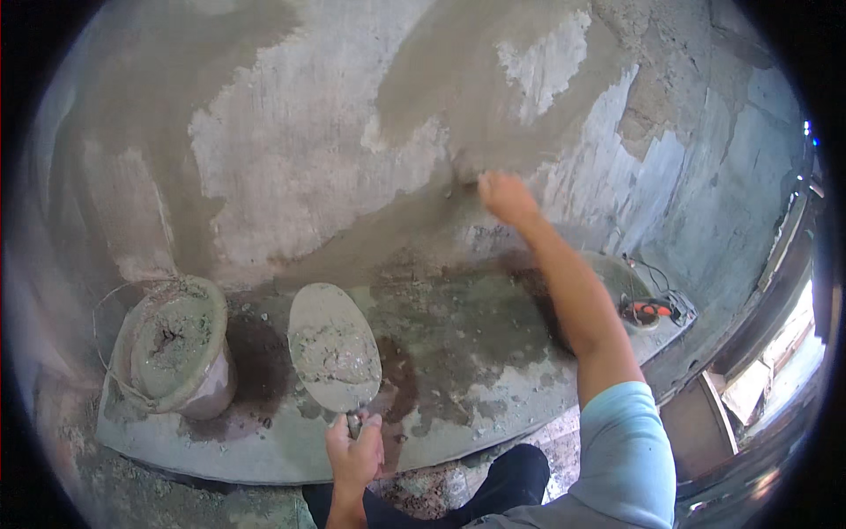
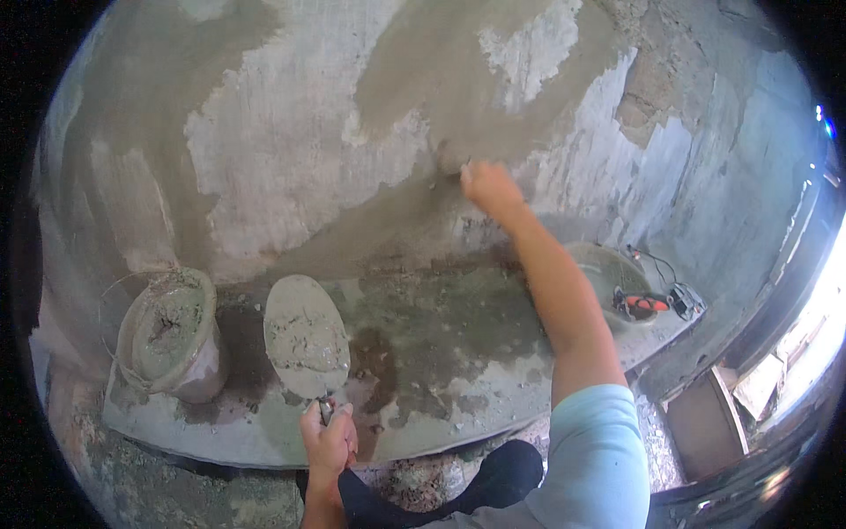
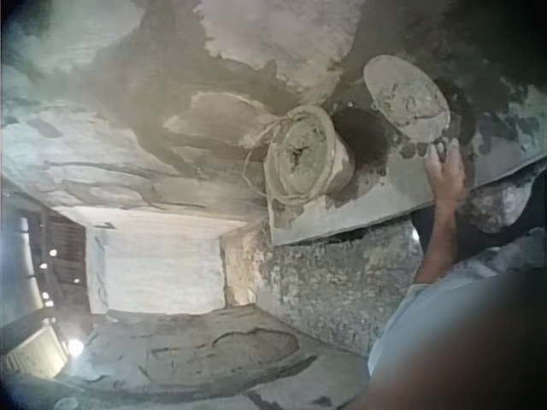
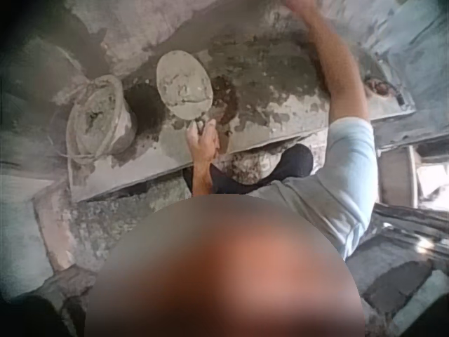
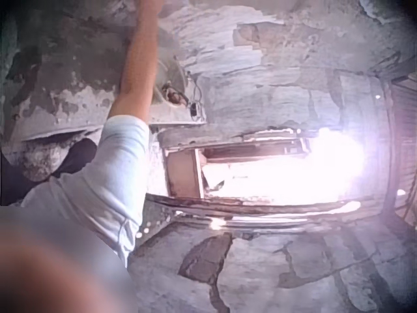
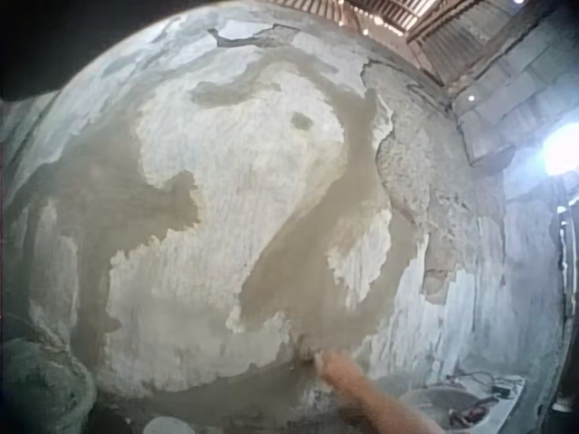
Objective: The person applies cement mixture to an unfinished wall using a trowel.
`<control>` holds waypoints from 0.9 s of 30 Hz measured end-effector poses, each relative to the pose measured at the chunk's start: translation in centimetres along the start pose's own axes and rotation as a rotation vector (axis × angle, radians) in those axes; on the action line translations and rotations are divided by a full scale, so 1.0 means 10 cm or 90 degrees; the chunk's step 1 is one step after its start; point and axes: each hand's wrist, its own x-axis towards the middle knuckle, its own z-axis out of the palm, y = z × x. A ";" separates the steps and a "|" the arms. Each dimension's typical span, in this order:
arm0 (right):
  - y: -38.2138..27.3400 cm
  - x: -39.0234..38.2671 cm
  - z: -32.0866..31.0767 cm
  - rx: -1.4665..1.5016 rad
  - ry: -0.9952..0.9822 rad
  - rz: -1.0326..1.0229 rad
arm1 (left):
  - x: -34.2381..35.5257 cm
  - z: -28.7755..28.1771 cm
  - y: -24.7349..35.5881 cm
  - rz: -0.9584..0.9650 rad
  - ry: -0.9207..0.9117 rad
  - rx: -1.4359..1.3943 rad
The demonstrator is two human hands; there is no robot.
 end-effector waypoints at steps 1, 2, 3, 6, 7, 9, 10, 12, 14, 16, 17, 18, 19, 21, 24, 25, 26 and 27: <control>-0.28 -0.26 0.05 0.011 -0.110 0.030 | -0.04 -0.07 0.02 0.012 0.004 -0.011; -0.21 -0.45 0.17 -0.025 -0.136 0.022 | -0.03 -0.03 0.04 0.006 -0.009 -0.015; -0.08 -0.61 0.27 -0.061 -0.162 0.013 | -0.01 0.03 0.07 -0.003 -0.023 -0.006; -0.15 -0.93 0.25 -0.091 -0.152 -0.002 | 0.02 0.02 0.07 0.012 -0.015 0.018; 0.03 -0.99 0.25 -0.065 -0.083 -0.011 | 0.03 0.07 0.06 0.011 -0.026 0.017; 0.08 -0.98 0.26 -0.033 -0.046 0.024 | 0.05 0.08 0.06 0.014 -0.023 0.019; 0.05 -0.99 0.27 0.001 -0.015 0.062 | 0.04 0.07 0.06 0.015 -0.022 0.016; -0.02 -0.90 0.27 0.029 0.019 0.044 | 0.02 0.04 0.08 0.017 -0.016 0.013; -0.10 -0.77 0.27 0.054 0.051 0.027 | -0.01 0.02 0.07 0.008 -0.023 -0.006; -0.21 -0.65 0.29 0.048 0.039 0.011 | -0.04 0.00 0.06 0.003 -0.016 -0.013; -0.18 -0.62 0.35 0.046 0.045 0.011 | -0.03 0.01 0.06 0.000 -0.021 -0.021; -0.15 -0.61 0.43 0.029 0.050 0.015 | -0.03 0.03 0.07 0.005 -0.025 -0.022; -0.12 -0.59 0.49 0.013 0.053 0.016 | -0.04 0.05 0.08 -0.002 -0.030 -0.027; -0.23 -0.77 0.63 -0.021 0.002 0.004 | -0.02 0.02 0.07 -0.003 -0.019 -0.031; -0.21 -1.08 0.68 -0.101 -0.120 -0.045 | -0.03 0.00 0.06 0.002 -0.010 -0.016; -0.23 -1.14 0.64 -0.138 -0.187 -0.089 | -0.03 0.00 0.11 -0.007 -0.004 -0.004; -0.28 -1.18 0.62 -0.135 -0.190 -0.094 | -0.05 -0.01 0.14 -0.018 0.003 0.009; -0.33 -1.21 0.60 -0.107 -0.180 -0.076 | -0.08 -0.05 0.11 -0.020 0.012 0.009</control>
